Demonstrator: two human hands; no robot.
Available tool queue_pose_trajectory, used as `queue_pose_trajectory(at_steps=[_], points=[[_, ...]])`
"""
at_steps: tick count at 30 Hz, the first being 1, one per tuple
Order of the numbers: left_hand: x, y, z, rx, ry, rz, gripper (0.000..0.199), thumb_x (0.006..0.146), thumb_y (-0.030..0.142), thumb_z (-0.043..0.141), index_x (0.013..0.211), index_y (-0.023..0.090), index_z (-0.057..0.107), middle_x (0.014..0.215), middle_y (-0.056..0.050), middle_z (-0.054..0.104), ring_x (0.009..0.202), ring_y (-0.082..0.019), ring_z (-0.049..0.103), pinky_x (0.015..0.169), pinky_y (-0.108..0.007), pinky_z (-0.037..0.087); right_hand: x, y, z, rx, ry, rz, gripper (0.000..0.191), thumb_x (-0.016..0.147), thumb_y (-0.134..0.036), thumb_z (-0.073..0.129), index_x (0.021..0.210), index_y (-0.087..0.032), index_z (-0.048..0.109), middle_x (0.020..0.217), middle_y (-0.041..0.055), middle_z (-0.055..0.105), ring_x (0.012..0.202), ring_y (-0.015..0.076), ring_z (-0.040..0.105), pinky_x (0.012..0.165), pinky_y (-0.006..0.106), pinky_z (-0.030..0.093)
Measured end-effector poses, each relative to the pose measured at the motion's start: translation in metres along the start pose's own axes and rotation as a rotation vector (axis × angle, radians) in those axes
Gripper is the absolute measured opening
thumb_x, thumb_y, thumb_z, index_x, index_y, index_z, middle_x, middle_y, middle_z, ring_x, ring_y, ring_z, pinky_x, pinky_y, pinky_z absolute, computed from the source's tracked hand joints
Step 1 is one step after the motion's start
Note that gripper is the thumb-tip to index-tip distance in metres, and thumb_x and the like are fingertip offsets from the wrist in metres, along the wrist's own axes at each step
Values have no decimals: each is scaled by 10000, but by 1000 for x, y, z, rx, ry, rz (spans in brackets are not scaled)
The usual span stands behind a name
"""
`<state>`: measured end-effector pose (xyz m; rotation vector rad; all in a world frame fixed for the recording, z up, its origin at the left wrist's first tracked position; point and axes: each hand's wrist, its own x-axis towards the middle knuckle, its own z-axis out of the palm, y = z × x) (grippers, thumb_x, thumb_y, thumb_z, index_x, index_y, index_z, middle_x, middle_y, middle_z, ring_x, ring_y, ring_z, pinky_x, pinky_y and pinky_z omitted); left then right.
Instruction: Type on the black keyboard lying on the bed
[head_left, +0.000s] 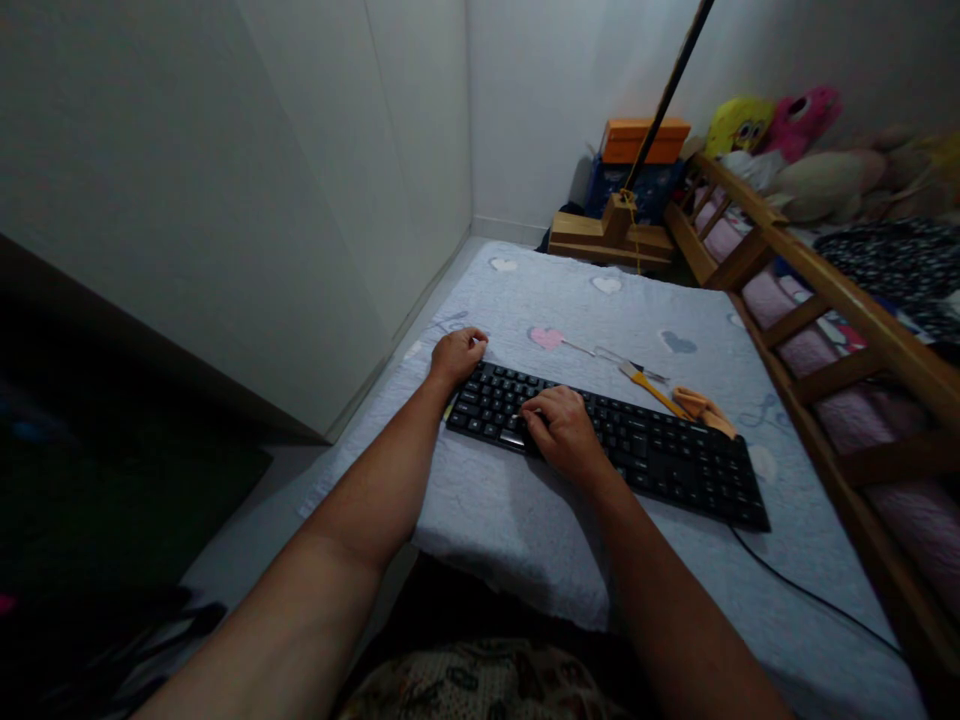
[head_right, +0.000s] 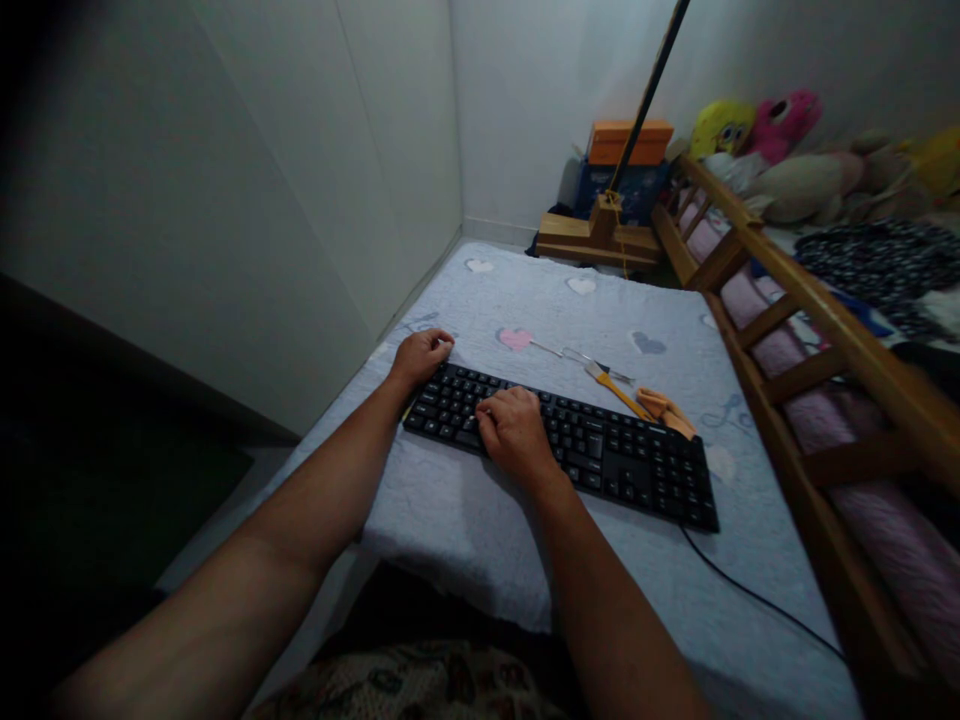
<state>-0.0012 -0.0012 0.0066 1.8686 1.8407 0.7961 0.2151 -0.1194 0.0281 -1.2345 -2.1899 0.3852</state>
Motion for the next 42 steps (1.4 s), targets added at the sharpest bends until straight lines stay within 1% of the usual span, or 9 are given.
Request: queue_pose_trajectory(at_steps=[9, 17, 25, 31, 42], points=[[0, 0, 0, -6, -5, -4, 308, 864, 308, 543, 1042, 185, 763, 800, -32, 712, 740, -176, 612, 705, -278, 438, 0, -1, 0, -5, 25, -9, 165, 903, -157, 546, 810, -210, 673, 843, 57, 708, 892, 232, 586, 873, 390, 388], [-1, 2, -1, 4, -2, -9, 301, 867, 300, 545, 1045, 192, 762, 819, -33, 720, 757, -176, 621, 732, -276, 447, 0, -1, 0, -20, 35, 8, 160, 895, -144, 550, 819, -196, 680, 853, 65, 702, 886, 236, 591, 871, 390, 393], [-1, 2, -2, 3, -8, -7, 298, 863, 302, 541, 1035, 195, 759, 807, -29, 719, 749, -176, 614, 710, -272, 439, 0, -2, 2, -1, -8, 4, 179, 951, -191, 554, 856, -211, 704, 874, 58, 713, 914, 236, 582, 887, 394, 389], [-1, 1, 0, -7, 3, 1, 305, 864, 314, 541, 1031, 188, 763, 798, -32, 713, 750, -177, 613, 706, -273, 442, 1, -3, 4, 4, -27, -7, 176, 960, -201, 565, 885, -216, 723, 889, 57, 719, 933, 235, 581, 901, 400, 386], [1, -2, 1, 3, -5, -3, 309, 874, 326, 544, 1045, 188, 761, 801, -32, 717, 739, -173, 614, 710, -274, 439, -1, -2, 0, -14, 7, 10, 168, 927, -172, 557, 839, -208, 696, 866, 60, 713, 907, 233, 586, 889, 394, 389]])
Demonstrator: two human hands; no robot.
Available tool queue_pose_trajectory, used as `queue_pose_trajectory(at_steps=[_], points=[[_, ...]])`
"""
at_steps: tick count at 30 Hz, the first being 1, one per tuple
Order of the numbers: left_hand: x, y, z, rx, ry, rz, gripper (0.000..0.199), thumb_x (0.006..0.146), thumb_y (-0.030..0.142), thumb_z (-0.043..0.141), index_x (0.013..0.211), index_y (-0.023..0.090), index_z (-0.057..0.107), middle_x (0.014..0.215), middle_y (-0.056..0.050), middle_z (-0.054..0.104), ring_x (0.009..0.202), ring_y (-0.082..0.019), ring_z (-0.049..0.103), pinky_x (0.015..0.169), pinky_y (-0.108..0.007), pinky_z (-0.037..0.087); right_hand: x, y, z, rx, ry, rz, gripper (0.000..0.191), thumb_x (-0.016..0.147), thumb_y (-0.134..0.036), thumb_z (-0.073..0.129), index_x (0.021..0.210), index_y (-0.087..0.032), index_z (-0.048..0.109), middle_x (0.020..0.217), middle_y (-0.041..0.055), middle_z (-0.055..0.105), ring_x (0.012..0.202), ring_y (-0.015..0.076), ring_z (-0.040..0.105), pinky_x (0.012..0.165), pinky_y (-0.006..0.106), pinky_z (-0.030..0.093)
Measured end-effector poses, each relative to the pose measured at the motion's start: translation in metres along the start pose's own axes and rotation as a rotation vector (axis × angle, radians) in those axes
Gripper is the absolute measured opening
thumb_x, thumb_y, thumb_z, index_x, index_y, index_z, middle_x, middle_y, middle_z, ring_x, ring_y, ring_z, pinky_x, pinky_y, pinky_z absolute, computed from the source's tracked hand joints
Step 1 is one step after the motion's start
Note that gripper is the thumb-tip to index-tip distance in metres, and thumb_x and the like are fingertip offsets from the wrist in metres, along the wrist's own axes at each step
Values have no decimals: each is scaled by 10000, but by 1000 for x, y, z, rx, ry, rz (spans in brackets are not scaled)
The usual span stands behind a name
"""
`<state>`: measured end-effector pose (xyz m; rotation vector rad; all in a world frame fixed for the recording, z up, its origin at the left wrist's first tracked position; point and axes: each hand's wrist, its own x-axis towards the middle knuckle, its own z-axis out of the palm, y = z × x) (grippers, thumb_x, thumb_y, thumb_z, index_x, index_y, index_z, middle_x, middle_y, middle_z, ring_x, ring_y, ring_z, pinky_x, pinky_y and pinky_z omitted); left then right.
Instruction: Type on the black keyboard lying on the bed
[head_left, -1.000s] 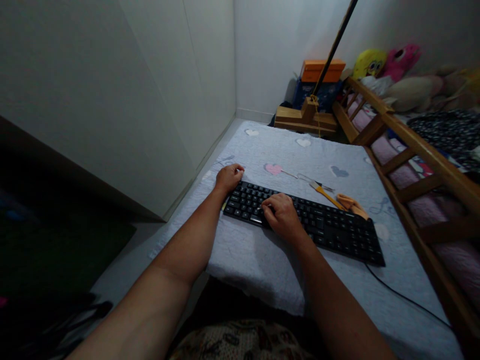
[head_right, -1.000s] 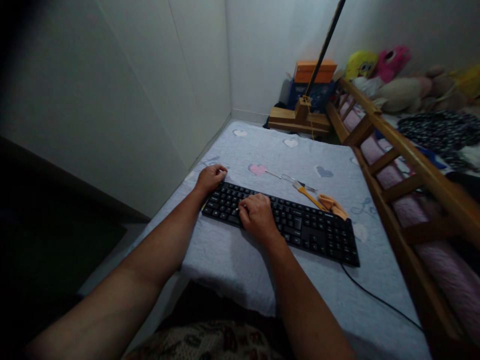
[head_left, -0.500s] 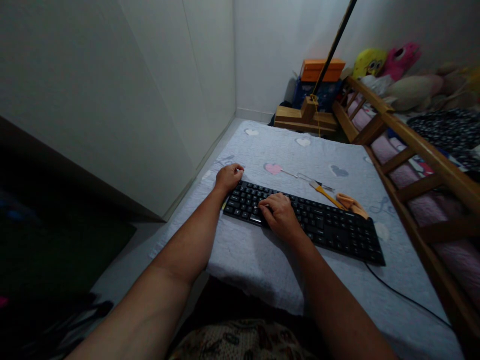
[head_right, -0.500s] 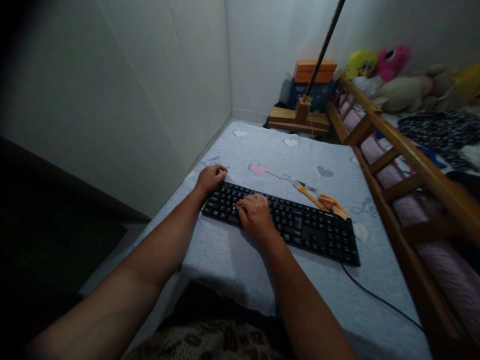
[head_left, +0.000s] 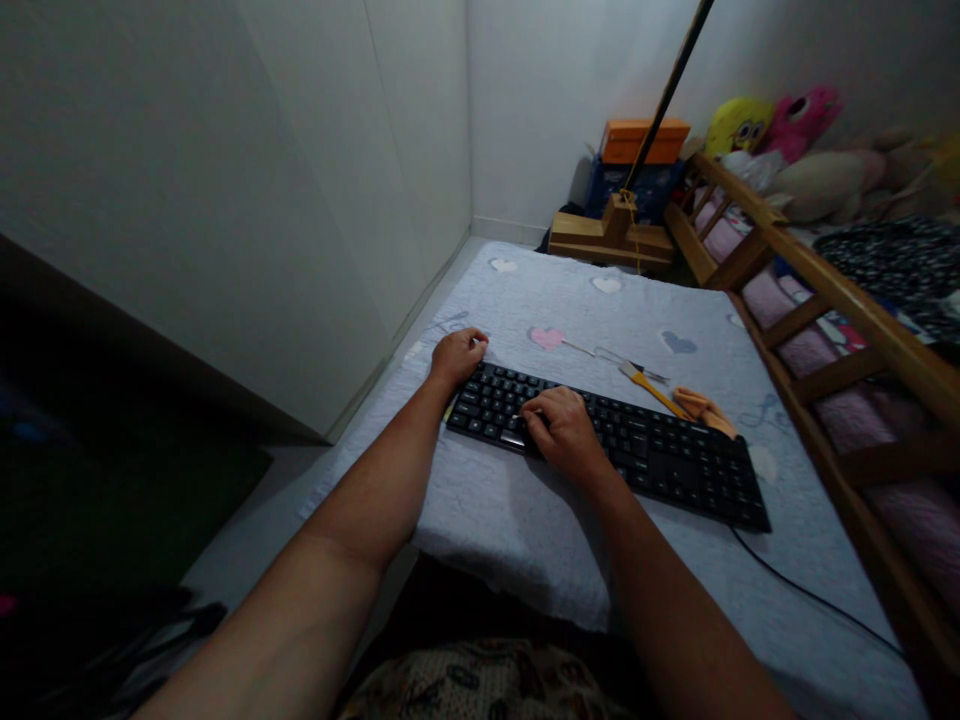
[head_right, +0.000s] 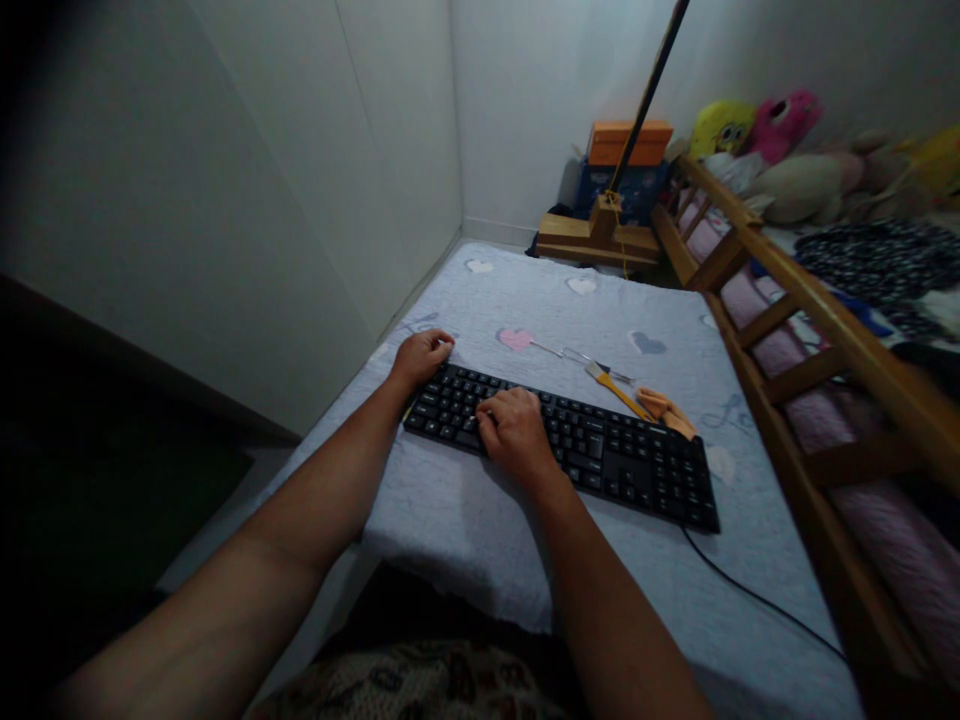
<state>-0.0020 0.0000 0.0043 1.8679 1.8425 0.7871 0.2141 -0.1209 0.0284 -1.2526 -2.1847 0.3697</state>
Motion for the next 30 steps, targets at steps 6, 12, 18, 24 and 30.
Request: queue_pose_trajectory(at_steps=[6, 12, 18, 24, 30], points=[[-1, 2, -1, -5, 2, 3, 306, 876, 329, 537, 1038, 195, 759, 797, -30, 713, 760, -178, 616, 712, -272, 443, -1, 2, -1, 6, 11, -1, 161, 902, -156, 546, 821, -209, 674, 855, 57, 705, 899, 231, 589, 880, 389, 389], [-3, 3, -2, -7, 4, -5, 299, 870, 326, 547, 1034, 198, 761, 804, -32, 714, 770, -180, 617, 736, -275, 450, -1, 2, -2, -4, -1, 1, 166, 894, -156, 534, 805, -214, 660, 847, 54, 703, 891, 231, 581, 880, 390, 387], [-1, 1, -1, -3, 9, -2, 296, 870, 327, 548, 1028, 196, 761, 796, -29, 708, 756, -177, 612, 714, -273, 441, -2, 0, -4, 6, -11, -12, 166, 877, -156, 534, 790, -208, 665, 818, 53, 695, 868, 226, 580, 869, 383, 381], [-2, 1, -1, -11, 1, 8, 303, 875, 326, 542, 1040, 195, 760, 795, -29, 710, 751, -176, 612, 708, -272, 441, -2, -1, -5, 34, -41, -27, 162, 858, -157, 541, 758, -209, 657, 780, 42, 679, 837, 211, 574, 859, 375, 373], [-3, 4, -3, -2, 0, -7, 298, 874, 312, 543, 1043, 195, 760, 810, -31, 716, 756, -177, 615, 723, -275, 444, -2, -2, -5, 44, -34, -30, 160, 861, -158, 544, 759, -212, 655, 787, 42, 684, 841, 211, 578, 868, 376, 379]])
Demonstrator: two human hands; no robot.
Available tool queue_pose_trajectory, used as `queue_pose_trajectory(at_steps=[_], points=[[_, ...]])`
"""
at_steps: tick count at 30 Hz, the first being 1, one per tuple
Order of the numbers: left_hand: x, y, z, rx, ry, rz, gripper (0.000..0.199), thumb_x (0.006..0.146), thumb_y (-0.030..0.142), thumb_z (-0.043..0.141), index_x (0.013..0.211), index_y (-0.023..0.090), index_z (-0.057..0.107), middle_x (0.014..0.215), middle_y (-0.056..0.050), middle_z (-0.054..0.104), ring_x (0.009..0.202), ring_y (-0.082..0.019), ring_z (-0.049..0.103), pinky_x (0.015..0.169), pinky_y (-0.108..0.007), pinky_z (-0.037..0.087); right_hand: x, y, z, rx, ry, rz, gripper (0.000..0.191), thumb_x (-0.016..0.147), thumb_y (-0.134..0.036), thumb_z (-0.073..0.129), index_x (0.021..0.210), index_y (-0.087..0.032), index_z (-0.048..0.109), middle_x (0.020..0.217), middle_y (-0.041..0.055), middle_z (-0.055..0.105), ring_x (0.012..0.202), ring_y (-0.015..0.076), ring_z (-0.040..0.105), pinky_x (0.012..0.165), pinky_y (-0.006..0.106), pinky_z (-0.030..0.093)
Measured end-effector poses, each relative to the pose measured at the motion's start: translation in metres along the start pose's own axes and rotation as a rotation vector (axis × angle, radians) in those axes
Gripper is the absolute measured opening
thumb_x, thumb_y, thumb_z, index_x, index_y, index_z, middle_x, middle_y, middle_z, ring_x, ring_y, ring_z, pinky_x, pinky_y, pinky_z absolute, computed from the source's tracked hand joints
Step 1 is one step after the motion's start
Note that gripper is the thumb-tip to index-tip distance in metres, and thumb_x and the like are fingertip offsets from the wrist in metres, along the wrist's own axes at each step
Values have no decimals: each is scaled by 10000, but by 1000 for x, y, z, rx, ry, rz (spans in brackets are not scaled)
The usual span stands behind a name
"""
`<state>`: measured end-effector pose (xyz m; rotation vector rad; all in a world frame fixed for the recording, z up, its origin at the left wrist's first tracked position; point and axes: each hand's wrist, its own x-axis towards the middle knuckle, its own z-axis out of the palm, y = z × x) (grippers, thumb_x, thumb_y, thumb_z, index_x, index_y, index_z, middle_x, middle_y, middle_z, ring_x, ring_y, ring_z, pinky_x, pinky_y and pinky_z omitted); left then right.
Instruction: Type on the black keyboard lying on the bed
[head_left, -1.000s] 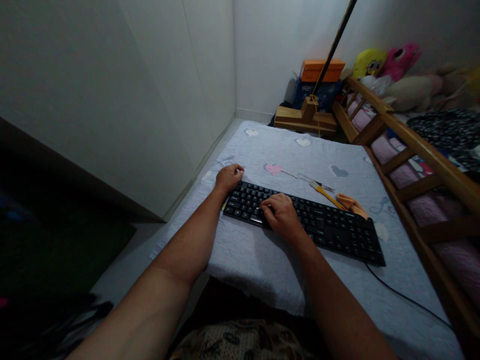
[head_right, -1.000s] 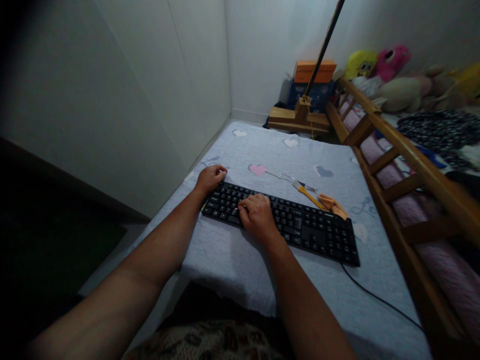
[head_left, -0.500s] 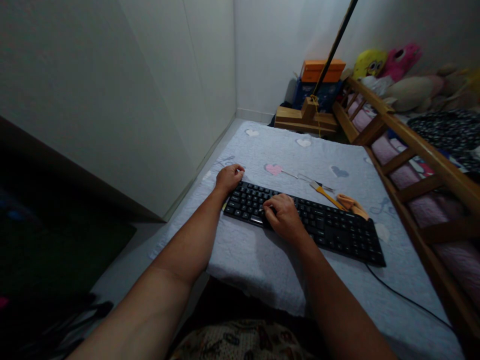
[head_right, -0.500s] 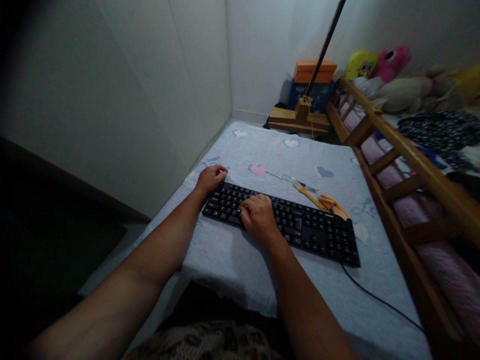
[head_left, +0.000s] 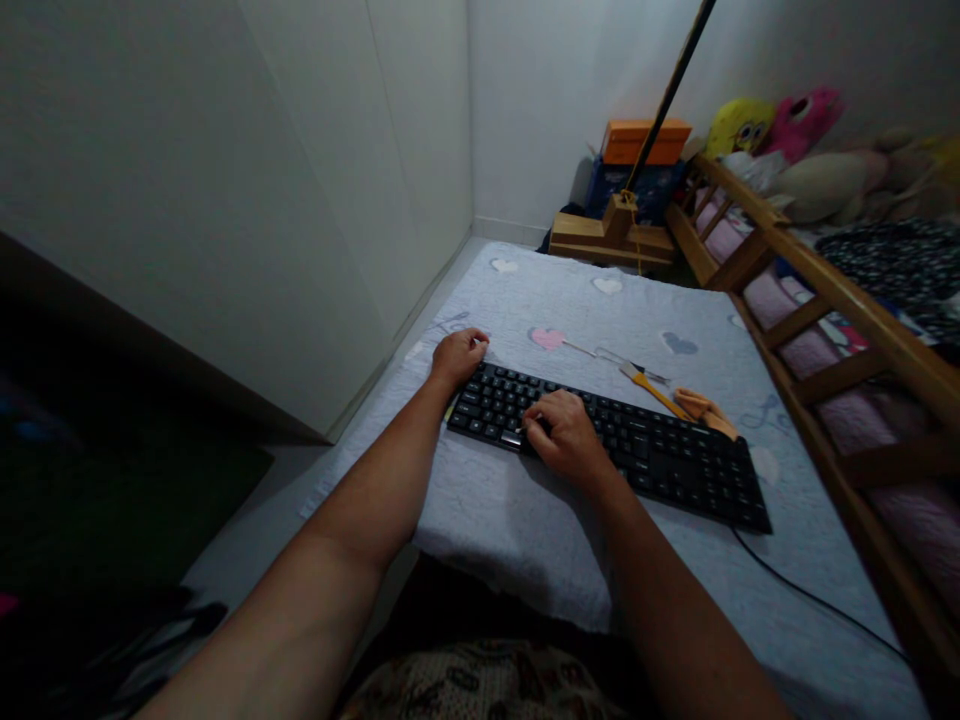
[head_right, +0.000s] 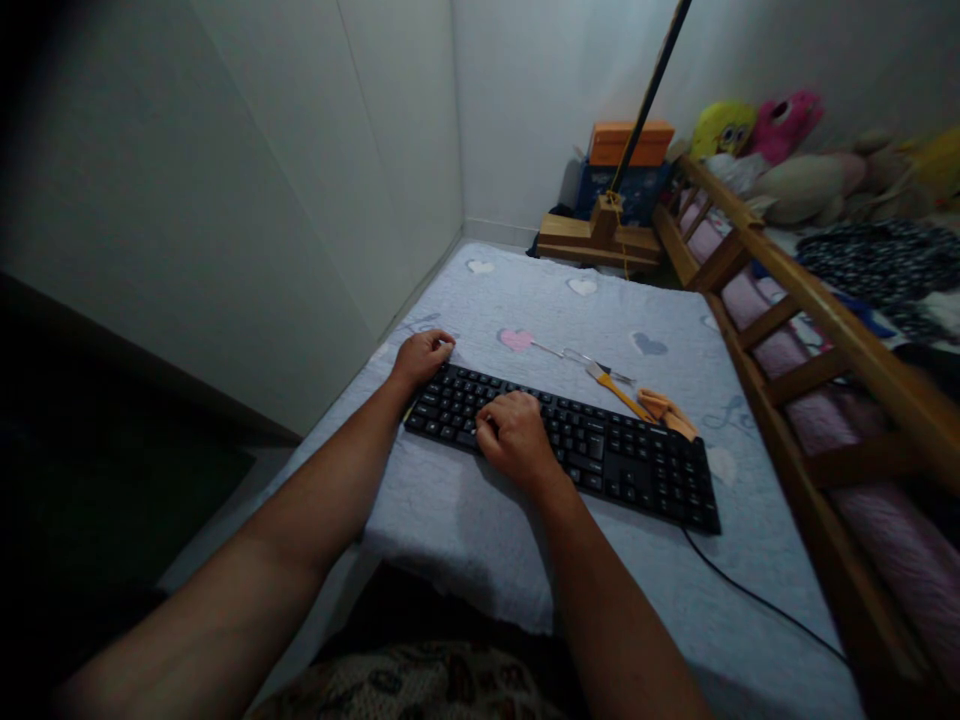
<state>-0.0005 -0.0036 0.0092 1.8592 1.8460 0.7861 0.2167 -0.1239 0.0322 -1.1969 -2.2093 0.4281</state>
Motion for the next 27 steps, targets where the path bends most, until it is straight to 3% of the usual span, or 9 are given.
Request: queue_pose_trajectory(at_steps=[27], points=[[2, -2, 2, -1, 3, 11, 315, 872, 323, 543, 1048, 183, 763, 812, -34, 716, 737, -172, 604, 691, -272, 426, 2, 3, 6, -39, 38, 10, 164, 949, -188, 576, 863, -207, 715, 871, 58, 712, 916, 236, 583, 882, 393, 392]])
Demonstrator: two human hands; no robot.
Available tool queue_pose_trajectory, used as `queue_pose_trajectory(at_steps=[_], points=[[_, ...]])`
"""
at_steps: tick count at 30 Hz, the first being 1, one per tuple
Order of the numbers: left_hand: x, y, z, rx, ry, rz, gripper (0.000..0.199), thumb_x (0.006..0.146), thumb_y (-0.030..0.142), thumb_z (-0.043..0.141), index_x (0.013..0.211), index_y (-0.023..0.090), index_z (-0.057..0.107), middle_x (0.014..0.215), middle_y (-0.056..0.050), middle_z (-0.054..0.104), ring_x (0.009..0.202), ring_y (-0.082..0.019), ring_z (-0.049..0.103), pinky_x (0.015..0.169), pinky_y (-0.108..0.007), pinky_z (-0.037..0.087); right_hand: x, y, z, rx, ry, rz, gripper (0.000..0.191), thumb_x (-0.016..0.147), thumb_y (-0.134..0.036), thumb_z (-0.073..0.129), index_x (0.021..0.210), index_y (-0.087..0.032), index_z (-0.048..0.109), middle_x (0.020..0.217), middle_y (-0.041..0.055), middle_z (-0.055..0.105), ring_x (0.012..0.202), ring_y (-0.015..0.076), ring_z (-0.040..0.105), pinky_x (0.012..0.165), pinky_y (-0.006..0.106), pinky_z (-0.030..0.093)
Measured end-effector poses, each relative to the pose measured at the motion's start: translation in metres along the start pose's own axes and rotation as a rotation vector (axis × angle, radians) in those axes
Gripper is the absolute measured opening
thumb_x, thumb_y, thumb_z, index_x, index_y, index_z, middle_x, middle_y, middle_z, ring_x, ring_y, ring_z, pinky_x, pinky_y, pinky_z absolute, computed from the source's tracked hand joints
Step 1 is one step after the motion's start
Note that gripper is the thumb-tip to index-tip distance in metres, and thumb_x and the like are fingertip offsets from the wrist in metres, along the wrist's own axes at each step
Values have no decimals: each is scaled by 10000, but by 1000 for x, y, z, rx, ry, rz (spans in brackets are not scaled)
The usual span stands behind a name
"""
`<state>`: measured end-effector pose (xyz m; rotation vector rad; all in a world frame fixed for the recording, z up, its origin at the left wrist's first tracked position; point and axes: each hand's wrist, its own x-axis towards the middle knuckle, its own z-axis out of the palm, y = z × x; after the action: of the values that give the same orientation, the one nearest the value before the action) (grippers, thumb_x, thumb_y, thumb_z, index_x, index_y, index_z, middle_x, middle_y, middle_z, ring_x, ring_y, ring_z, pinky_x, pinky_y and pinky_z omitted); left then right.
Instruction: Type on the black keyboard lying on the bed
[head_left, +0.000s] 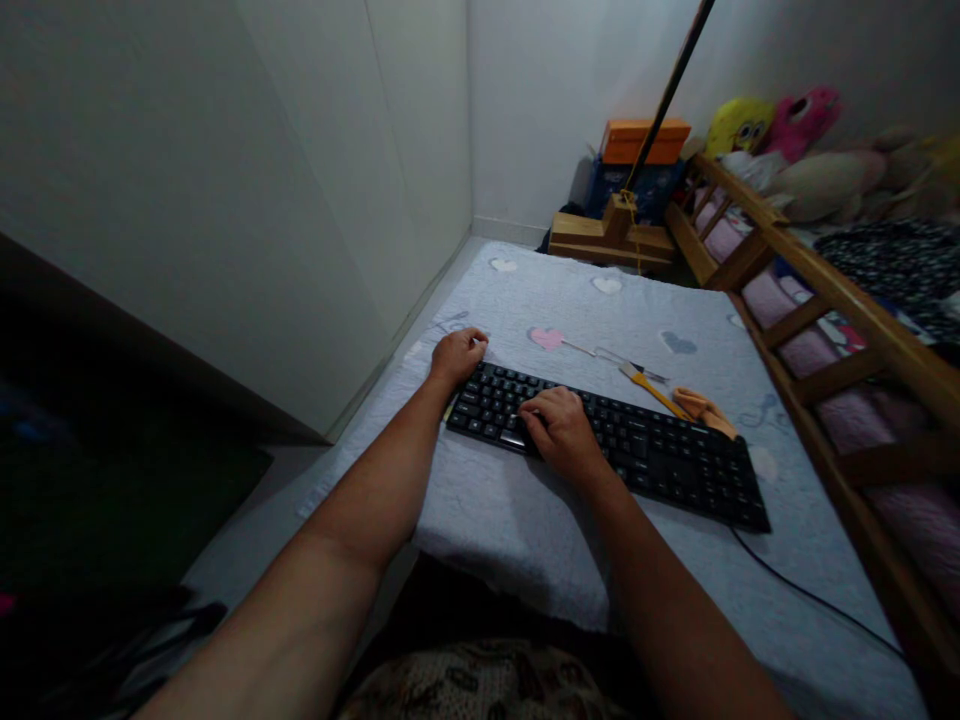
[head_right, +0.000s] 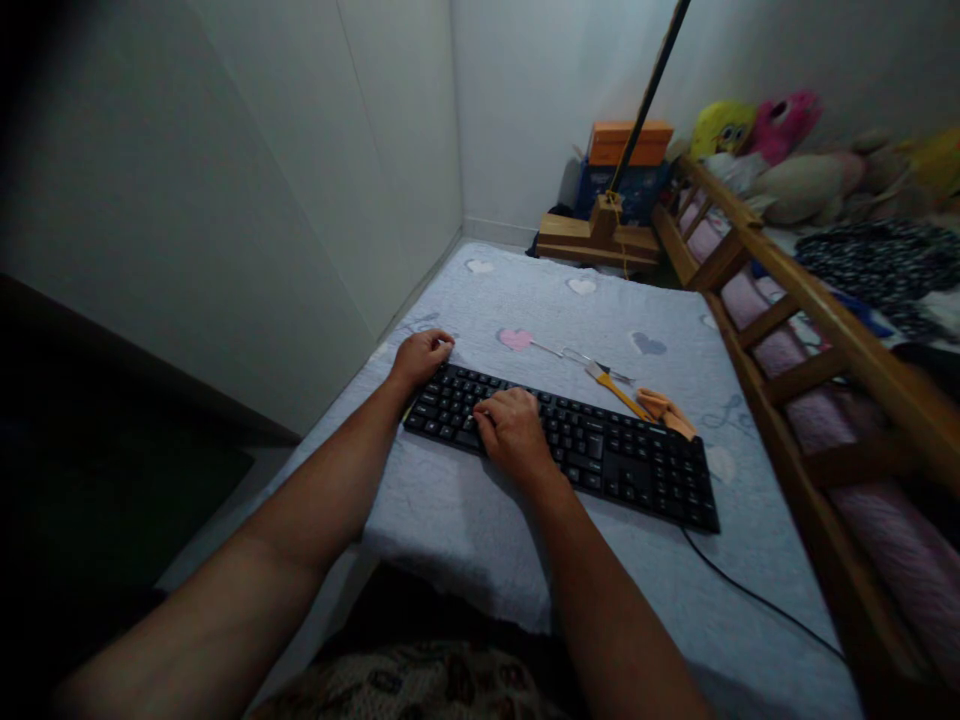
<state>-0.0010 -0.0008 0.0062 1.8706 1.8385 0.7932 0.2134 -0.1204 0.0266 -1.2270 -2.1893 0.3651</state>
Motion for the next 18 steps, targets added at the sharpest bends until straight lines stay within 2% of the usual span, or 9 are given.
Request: queue_pose_trajectory(at_steps=[10, 18], points=[[-2, 2, -1, -9, 2, 2, 312, 866, 314, 538, 1037, 179, 762, 791, -31, 708, 735, -171, 602, 692, -271, 424, 1, -3, 3, 10, -23, -5, 146, 947, -182, 600, 883, -205, 729, 906, 56, 732, 937, 239, 585, 907, 401, 385], [-2, 2, -1, -5, 4, 0, 309, 875, 310, 536, 1042, 180, 761, 795, -32, 711, 737, -170, 603, 689, -266, 425, 0, -5, 0, 41, -21, -54, 155, 934, -171, 599, 859, -213, 728, 859, 47, 732, 908, 228, 592, 899, 403, 385]])
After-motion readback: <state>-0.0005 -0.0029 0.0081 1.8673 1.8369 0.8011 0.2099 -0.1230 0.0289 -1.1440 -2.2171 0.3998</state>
